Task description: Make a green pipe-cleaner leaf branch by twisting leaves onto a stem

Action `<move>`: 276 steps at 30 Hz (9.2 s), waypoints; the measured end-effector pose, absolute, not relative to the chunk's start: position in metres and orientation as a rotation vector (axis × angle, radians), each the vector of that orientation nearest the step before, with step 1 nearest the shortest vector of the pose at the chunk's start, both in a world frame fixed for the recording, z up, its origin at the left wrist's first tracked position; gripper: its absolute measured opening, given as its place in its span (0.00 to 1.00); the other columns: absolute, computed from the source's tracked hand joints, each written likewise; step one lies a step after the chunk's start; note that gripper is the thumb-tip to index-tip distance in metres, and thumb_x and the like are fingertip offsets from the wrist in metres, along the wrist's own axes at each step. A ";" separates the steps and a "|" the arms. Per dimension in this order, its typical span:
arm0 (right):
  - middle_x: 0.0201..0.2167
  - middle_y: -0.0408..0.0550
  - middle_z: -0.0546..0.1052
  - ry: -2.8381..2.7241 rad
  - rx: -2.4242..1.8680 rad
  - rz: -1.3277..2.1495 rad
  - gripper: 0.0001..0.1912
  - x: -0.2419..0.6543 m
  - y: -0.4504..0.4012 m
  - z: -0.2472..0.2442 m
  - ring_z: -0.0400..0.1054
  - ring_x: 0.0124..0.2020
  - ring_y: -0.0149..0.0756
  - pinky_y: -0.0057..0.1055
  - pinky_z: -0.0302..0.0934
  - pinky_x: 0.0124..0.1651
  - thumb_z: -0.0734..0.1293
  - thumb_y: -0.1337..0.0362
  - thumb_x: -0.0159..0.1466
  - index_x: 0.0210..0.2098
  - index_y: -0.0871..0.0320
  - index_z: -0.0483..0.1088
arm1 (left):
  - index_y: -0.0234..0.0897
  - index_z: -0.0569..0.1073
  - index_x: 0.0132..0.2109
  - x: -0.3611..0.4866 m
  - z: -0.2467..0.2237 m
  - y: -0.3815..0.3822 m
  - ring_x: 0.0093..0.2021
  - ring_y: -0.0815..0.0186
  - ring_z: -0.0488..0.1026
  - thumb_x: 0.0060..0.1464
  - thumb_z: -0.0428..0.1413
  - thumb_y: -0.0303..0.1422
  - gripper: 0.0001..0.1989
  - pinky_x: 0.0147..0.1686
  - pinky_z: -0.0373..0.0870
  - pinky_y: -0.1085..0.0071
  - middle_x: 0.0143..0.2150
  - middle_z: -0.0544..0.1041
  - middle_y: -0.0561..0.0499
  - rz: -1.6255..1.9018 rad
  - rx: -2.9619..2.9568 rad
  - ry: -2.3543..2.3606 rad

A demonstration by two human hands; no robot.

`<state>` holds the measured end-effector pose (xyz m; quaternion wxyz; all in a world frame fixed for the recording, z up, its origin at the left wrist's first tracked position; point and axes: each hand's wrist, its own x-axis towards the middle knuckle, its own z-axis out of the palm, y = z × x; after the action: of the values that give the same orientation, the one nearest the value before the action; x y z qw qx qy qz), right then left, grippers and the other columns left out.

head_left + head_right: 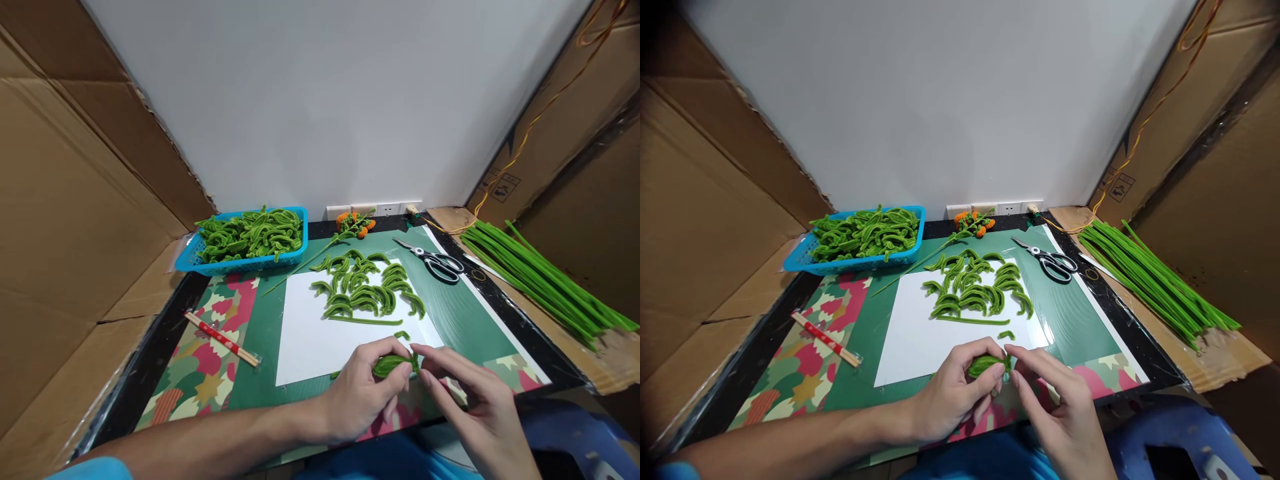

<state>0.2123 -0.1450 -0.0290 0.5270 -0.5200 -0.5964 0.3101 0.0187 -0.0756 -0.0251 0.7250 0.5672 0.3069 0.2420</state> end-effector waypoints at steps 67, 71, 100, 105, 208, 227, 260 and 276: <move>0.22 0.45 0.73 -2.226 -0.698 -0.210 0.13 0.221 -0.105 -0.006 0.64 0.20 0.34 0.33 0.56 0.23 0.58 0.74 0.75 0.38 0.56 0.70 | 0.30 0.86 0.33 0.006 0.024 -0.039 0.14 0.74 0.62 0.51 0.74 0.43 0.17 0.14 0.54 0.75 0.19 0.71 0.54 0.300 1.122 0.500; 0.21 0.42 0.69 -2.155 -0.720 -0.010 0.17 0.216 -0.105 -0.004 0.60 0.19 0.32 0.33 0.52 0.23 0.54 0.72 0.78 0.36 0.54 0.66 | 0.29 0.86 0.35 0.005 0.026 -0.038 0.15 0.74 0.62 0.51 0.74 0.40 0.15 0.14 0.54 0.75 0.19 0.71 0.54 0.316 1.124 0.472; 0.19 0.39 0.64 -1.895 -0.770 -0.003 0.20 0.212 -0.116 -0.029 0.57 0.19 0.31 0.34 0.50 0.28 0.53 0.65 0.83 0.32 0.53 0.60 | 0.29 0.85 0.31 0.013 0.013 -0.056 0.12 0.73 0.62 0.42 0.76 0.38 0.16 0.09 0.52 0.78 0.16 0.72 0.54 0.263 0.876 0.615; 0.17 0.37 0.61 -2.012 -0.700 -0.064 0.22 0.212 -0.111 -0.029 0.55 0.17 0.29 0.34 0.45 0.25 0.55 0.60 0.83 0.30 0.52 0.58 | 0.30 0.82 0.26 0.017 0.011 -0.059 0.11 0.75 0.60 0.33 0.75 0.34 0.14 0.09 0.47 0.77 0.16 0.72 0.53 0.198 0.769 0.681; 0.31 0.42 0.72 -1.518 -1.099 0.812 0.11 0.214 -0.111 0.002 0.63 0.26 0.29 0.27 0.62 0.30 0.62 0.57 0.80 0.46 0.56 0.70 | 0.29 0.80 0.45 0.005 0.045 -0.037 0.26 0.66 0.72 0.67 0.54 0.20 0.09 0.26 0.67 0.69 0.30 0.78 0.47 1.028 2.699 0.350; 0.20 0.33 0.53 -0.880 -0.944 1.809 0.25 0.210 -0.104 0.012 0.40 0.20 0.27 0.26 0.39 0.20 0.68 0.45 0.70 0.26 0.52 0.58 | 0.19 0.79 0.50 0.006 0.054 -0.027 0.24 0.62 0.72 0.66 0.53 0.19 0.11 0.21 0.67 0.65 0.29 0.80 0.44 1.083 3.141 -0.073; 0.33 0.52 0.83 -1.876 -0.921 -0.397 0.13 0.232 -0.106 0.015 0.77 0.28 0.40 0.33 0.70 0.31 0.67 0.75 0.68 0.49 0.58 0.76 | 0.31 0.83 0.33 0.019 0.074 -0.039 0.21 0.69 0.75 0.65 0.63 0.34 0.13 0.20 0.67 0.75 0.27 0.76 0.51 0.594 1.651 0.649; 0.18 0.31 0.58 -0.770 -0.934 1.814 0.27 0.221 -0.104 0.017 0.36 0.16 0.18 0.22 0.35 0.17 0.78 0.42 0.63 0.28 0.57 0.68 | 0.19 0.82 0.48 0.008 0.056 -0.027 0.27 0.61 0.76 0.68 0.53 0.20 0.12 0.24 0.71 0.66 0.32 0.81 0.41 1.051 3.026 0.013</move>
<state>0.2212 -0.1042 0.0168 0.4622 -0.3798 -0.3133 0.7375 0.0080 -0.0267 0.0558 -0.0307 0.9442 0.0039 0.3280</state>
